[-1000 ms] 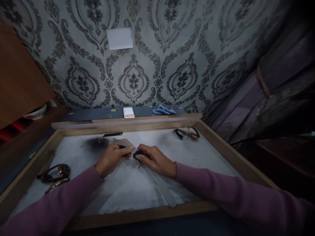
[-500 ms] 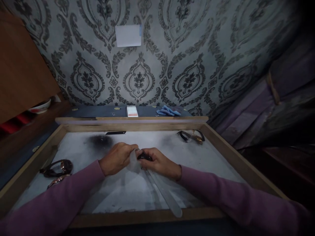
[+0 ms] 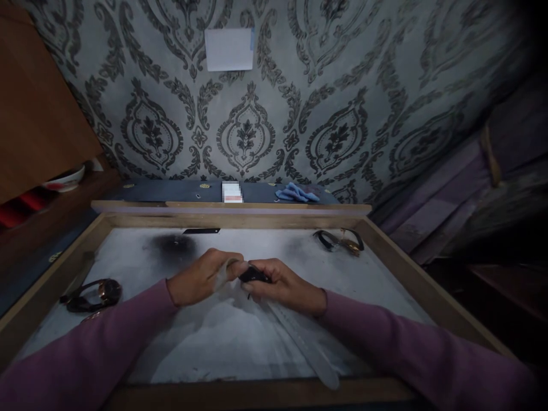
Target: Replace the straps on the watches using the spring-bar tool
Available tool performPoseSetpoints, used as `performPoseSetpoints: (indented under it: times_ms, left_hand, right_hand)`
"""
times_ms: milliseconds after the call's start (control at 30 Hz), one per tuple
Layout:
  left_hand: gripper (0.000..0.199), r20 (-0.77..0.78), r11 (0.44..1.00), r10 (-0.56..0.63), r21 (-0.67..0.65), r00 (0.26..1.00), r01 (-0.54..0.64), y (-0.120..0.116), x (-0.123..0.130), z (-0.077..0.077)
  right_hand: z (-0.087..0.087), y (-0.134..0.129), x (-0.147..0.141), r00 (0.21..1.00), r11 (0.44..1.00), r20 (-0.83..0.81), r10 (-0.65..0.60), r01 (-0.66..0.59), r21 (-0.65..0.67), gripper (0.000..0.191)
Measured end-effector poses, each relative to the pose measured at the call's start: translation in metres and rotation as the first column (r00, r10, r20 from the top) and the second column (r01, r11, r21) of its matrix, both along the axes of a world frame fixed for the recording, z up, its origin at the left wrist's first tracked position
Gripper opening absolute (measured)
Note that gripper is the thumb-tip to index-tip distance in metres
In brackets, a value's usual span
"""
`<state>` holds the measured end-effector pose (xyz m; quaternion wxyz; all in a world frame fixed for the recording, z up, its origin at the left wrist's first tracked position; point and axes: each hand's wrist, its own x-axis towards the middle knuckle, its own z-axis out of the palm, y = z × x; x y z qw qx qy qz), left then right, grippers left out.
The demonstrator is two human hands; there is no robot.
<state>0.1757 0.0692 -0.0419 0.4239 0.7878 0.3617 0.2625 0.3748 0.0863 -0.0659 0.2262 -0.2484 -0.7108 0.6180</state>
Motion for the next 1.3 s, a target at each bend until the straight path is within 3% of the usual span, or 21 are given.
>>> performPoseSetpoints:
  times_ms: [133,300,400,500,633,767,933,1067,1200,1300]
  left_hand:
    - [0.030,-0.126,0.959,0.043,0.285,0.991,-0.005,0.002,-0.004,-0.011]
    - [0.008,-0.067,0.909,0.133,0.406,0.989,-0.095,-0.003,-0.001,-0.012]
    - [0.015,0.047,0.929,0.127,0.344,0.991,-0.135,-0.003,0.002,-0.009]
    - [0.031,0.090,0.966,0.196,0.151,0.977,-0.208,0.002,0.001,-0.010]
    - [0.047,0.013,0.956,0.281,-0.086,0.960,-0.279,0.011,-0.004,-0.018]
    - [0.050,-0.146,0.956,0.250,-0.116,0.957,-0.268,0.014,-0.007,-0.027]
    - [0.046,-0.257,0.959,0.263,-0.032,0.930,-0.280,0.013,-0.006,-0.029]
    - [0.041,-0.340,0.945,0.327,0.110,0.882,-0.308,0.013,-0.006,-0.027]
    - [0.027,-0.397,0.878,0.471,0.294,0.788,-0.377,0.008,-0.003,-0.025]
    - [0.013,-0.433,0.833,0.527,0.431,0.731,-0.345,0.000,0.003,-0.022]
  right_hand:
    - [-0.002,0.001,0.001,0.987,0.956,0.054,-0.149,0.130,0.261,0.026]
    - [0.000,-0.001,0.002,0.977,0.892,0.052,-0.207,0.166,0.419,0.024]
    - [0.000,-0.001,0.001,0.980,0.915,0.073,-0.186,0.146,0.376,0.021]
    - [-0.001,-0.001,0.000,0.981,0.937,0.109,-0.162,0.118,0.329,0.019]
    - [-0.001,-0.003,0.000,0.946,0.920,0.217,-0.239,0.150,0.361,0.022]
    - [-0.002,-0.011,0.000,0.879,0.889,0.339,-0.336,0.176,0.423,0.032]
    - [-0.003,-0.024,-0.002,0.861,0.862,0.410,-0.299,0.060,0.503,0.026]
    - [-0.003,-0.034,-0.004,0.837,0.839,0.479,-0.265,-0.044,0.542,0.034]
    - [-0.004,-0.039,-0.004,0.817,0.819,0.507,-0.273,-0.079,0.569,0.030]
    - [-0.004,-0.039,-0.005,0.817,0.823,0.512,-0.266,-0.084,0.561,0.028]
